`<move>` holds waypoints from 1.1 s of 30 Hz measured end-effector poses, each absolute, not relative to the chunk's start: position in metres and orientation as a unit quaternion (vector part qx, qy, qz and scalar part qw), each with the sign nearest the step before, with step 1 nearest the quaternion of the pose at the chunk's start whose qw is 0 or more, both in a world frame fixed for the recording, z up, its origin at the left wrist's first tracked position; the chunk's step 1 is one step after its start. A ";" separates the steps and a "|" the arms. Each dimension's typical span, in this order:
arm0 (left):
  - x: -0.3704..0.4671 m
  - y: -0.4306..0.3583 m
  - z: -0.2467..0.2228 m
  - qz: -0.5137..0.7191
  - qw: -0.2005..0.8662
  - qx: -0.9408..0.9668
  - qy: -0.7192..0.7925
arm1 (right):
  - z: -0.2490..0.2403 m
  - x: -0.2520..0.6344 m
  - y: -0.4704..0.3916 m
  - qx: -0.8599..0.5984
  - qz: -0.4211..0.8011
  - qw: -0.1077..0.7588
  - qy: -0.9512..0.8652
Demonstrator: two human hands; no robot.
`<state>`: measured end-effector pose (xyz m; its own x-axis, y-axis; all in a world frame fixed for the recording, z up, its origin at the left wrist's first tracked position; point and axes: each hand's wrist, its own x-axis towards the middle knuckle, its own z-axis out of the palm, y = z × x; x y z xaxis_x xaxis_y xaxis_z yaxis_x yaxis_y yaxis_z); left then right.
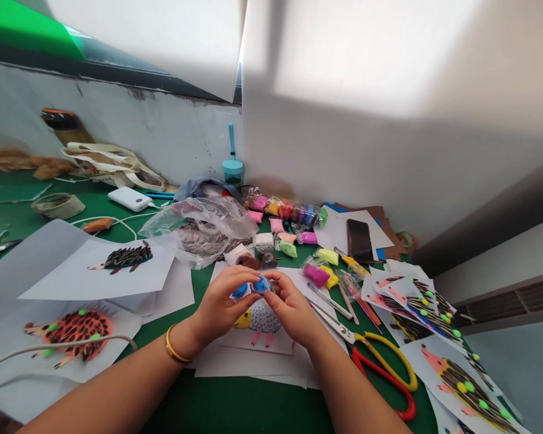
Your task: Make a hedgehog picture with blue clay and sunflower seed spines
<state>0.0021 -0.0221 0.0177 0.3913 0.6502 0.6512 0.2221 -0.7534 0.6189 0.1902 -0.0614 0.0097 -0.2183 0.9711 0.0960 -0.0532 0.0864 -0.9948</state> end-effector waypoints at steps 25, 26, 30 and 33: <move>0.004 -0.021 0.013 0.391 0.415 0.735 0.367 | 0.016 0.194 -0.071 -0.483 0.084 0.454 -0.744; 0.004 -0.021 0.013 0.387 0.398 0.748 0.363 | 0.018 0.195 -0.072 -0.478 0.072 0.440 -0.757; 0.004 -0.021 0.010 0.377 0.363 0.783 0.337 | 0.021 0.194 -0.072 -0.474 0.034 0.410 -0.778; 0.004 -0.021 0.010 0.379 0.349 0.783 0.348 | 0.020 0.193 -0.071 -0.478 0.025 0.398 -0.782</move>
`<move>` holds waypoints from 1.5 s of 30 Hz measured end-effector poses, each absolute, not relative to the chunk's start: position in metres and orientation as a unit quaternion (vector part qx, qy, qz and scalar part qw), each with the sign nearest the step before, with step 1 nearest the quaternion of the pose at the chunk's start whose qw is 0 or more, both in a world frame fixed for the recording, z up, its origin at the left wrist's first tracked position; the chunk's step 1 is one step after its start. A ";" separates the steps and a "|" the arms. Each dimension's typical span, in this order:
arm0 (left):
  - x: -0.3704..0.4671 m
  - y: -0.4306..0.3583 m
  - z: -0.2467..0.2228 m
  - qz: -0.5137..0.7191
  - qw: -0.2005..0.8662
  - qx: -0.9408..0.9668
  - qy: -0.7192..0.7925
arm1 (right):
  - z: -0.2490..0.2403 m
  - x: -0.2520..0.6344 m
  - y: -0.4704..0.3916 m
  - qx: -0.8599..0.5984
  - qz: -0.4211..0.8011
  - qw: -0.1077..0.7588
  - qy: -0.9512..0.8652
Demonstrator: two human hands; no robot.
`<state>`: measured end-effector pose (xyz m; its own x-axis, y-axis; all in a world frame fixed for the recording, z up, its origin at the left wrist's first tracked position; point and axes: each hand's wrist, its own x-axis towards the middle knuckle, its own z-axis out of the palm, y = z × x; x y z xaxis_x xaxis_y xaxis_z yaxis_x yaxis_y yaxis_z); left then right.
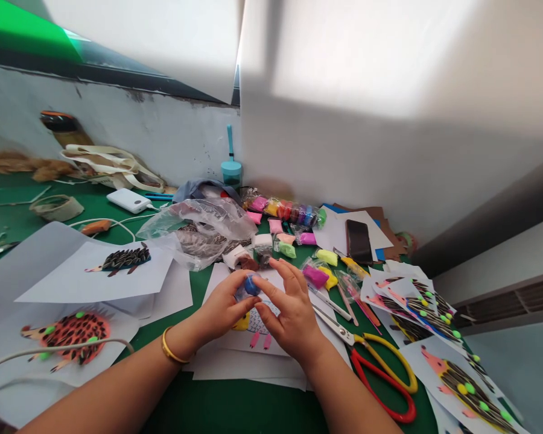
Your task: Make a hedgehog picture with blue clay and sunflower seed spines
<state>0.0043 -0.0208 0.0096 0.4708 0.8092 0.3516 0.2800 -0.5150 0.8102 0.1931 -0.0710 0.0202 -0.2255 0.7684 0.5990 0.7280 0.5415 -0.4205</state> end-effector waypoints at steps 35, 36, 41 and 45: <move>0.003 -0.024 0.012 0.347 0.351 0.799 0.342 | 0.021 0.202 -0.068 -0.453 0.076 0.350 -0.816; 0.003 -0.024 0.011 0.350 0.347 0.797 0.348 | 0.022 0.202 -0.068 -0.454 0.085 0.342 -0.818; 0.005 -0.024 0.012 0.343 0.369 0.795 0.338 | 0.025 0.204 -0.069 -0.450 0.145 0.335 -0.815; 0.005 -0.020 0.013 0.356 0.401 0.770 0.347 | 0.027 0.206 -0.071 -0.449 0.187 0.422 -0.765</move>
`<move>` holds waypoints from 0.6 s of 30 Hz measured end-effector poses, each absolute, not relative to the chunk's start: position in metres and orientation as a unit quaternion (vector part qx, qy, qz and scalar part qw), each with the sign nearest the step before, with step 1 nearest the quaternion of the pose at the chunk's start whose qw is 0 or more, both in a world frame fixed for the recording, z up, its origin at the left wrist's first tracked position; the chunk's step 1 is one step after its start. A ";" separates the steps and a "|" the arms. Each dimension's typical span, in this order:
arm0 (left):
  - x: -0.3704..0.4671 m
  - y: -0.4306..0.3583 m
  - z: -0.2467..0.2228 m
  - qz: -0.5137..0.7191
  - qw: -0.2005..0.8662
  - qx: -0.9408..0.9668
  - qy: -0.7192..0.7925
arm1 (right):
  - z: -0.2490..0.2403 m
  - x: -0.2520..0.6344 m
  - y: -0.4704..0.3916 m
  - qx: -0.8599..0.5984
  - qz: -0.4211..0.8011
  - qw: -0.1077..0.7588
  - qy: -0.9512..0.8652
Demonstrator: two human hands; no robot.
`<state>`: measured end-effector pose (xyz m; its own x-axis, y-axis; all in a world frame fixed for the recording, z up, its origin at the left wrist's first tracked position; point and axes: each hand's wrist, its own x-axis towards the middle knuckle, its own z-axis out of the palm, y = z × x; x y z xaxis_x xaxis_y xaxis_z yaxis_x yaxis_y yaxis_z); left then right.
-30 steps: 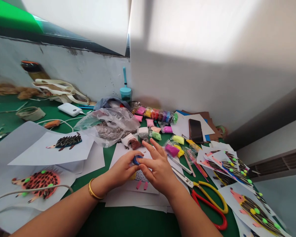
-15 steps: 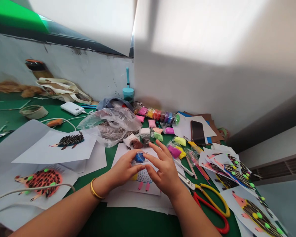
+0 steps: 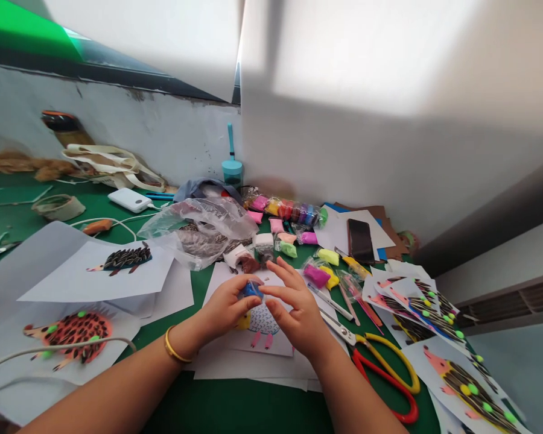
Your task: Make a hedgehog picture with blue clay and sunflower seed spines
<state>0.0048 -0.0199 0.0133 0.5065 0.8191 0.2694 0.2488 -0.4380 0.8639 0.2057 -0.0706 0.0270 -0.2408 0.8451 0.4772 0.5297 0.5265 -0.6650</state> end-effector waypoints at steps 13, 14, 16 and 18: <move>0.007 -0.027 0.017 0.395 0.469 0.714 0.339 | 0.014 0.188 -0.067 -0.510 0.250 0.451 -0.689; 0.007 -0.028 0.016 0.393 0.467 0.716 0.339 | 0.014 0.188 -0.067 -0.507 0.253 0.455 -0.687; 0.006 -0.027 0.015 0.388 0.454 0.721 0.352 | 0.013 0.188 -0.067 -0.501 0.257 0.464 -0.684; 0.005 -0.026 0.014 0.387 0.441 0.719 0.372 | 0.013 0.190 -0.066 -0.498 0.260 0.472 -0.679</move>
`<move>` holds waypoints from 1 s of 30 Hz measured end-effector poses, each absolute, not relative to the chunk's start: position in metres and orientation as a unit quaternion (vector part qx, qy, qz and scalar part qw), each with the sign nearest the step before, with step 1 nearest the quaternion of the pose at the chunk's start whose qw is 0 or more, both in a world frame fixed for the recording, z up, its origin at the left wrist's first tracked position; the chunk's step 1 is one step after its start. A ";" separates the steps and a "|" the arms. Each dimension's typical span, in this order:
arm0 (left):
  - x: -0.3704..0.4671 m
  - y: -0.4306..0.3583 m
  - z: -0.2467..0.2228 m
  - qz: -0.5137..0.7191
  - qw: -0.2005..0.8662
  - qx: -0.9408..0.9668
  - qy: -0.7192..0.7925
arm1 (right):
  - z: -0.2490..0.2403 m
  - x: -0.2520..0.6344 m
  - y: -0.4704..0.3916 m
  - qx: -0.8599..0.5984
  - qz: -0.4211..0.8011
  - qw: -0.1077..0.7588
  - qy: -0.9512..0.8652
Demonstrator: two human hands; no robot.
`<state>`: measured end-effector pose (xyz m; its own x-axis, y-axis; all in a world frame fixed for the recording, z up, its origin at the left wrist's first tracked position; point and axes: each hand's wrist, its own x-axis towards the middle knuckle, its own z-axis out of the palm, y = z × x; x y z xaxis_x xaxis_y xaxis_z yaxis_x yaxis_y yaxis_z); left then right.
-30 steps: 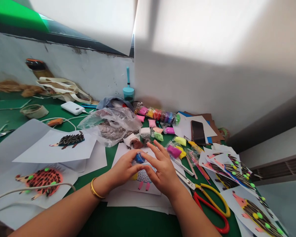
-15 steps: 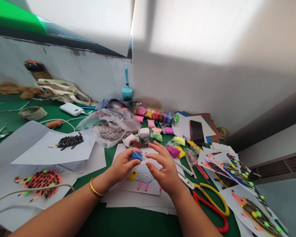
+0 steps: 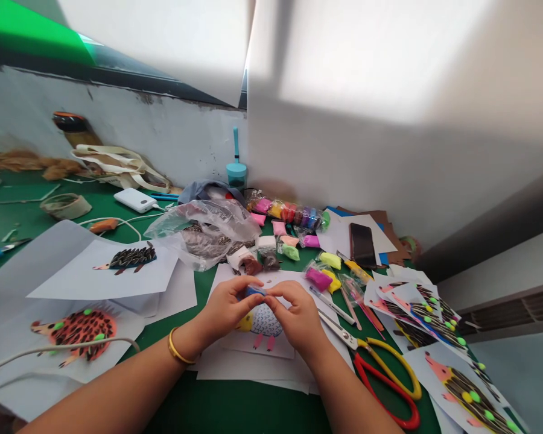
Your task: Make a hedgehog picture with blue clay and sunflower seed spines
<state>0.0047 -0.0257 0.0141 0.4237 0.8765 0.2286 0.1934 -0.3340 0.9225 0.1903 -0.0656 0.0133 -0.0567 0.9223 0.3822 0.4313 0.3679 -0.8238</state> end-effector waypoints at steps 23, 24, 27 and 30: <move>-0.011 -0.007 0.018 0.228 0.114 0.852 0.456 | 0.009 0.248 -0.039 -0.758 0.111 0.285 -0.577; -0.010 -0.008 0.016 0.187 0.094 0.863 0.460 | 0.010 0.246 -0.039 -0.755 0.103 0.278 -0.584; -0.010 -0.008 0.011 0.120 0.068 0.872 0.470 | 0.010 0.239 -0.041 -0.727 0.084 0.298 -0.613; -0.010 -0.006 0.015 0.161 0.063 0.861 0.478 | 0.008 0.230 -0.044 -0.670 0.058 0.349 -0.653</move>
